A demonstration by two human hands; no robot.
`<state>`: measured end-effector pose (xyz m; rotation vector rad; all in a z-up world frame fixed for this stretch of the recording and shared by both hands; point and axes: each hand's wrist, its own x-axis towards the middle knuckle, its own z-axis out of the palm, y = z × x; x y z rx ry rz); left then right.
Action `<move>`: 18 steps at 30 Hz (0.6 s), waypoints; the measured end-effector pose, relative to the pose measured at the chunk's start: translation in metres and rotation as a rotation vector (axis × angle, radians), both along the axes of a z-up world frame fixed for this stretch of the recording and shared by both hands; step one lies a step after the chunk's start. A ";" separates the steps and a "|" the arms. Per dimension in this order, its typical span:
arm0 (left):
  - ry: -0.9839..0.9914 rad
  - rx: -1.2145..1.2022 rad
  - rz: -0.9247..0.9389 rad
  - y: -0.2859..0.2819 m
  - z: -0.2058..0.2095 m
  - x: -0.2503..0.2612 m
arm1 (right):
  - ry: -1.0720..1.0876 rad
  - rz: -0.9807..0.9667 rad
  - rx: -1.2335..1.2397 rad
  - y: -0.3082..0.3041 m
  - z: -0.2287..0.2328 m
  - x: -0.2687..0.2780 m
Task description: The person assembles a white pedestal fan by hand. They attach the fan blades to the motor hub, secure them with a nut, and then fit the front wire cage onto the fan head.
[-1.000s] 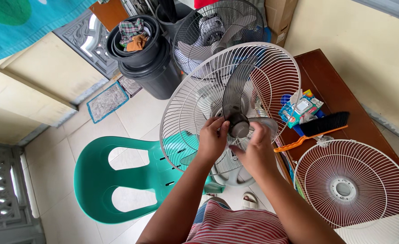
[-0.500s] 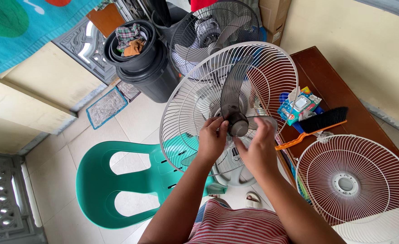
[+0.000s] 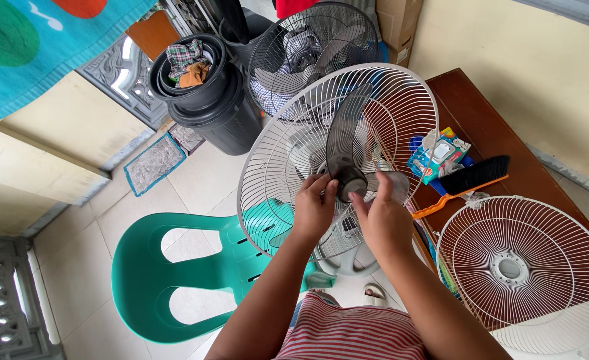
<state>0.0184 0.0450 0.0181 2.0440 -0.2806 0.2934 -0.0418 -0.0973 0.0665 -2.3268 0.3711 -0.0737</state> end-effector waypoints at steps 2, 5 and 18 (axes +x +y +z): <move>0.011 -0.013 -0.005 0.000 0.000 0.000 | -0.355 0.040 -0.271 0.001 0.003 -0.001; -0.009 0.006 -0.002 0.000 0.000 0.001 | -0.804 0.022 -0.676 0.006 0.013 -0.006; -0.076 -0.007 0.001 0.001 -0.001 0.000 | -0.828 0.018 -0.598 0.003 -0.003 -0.005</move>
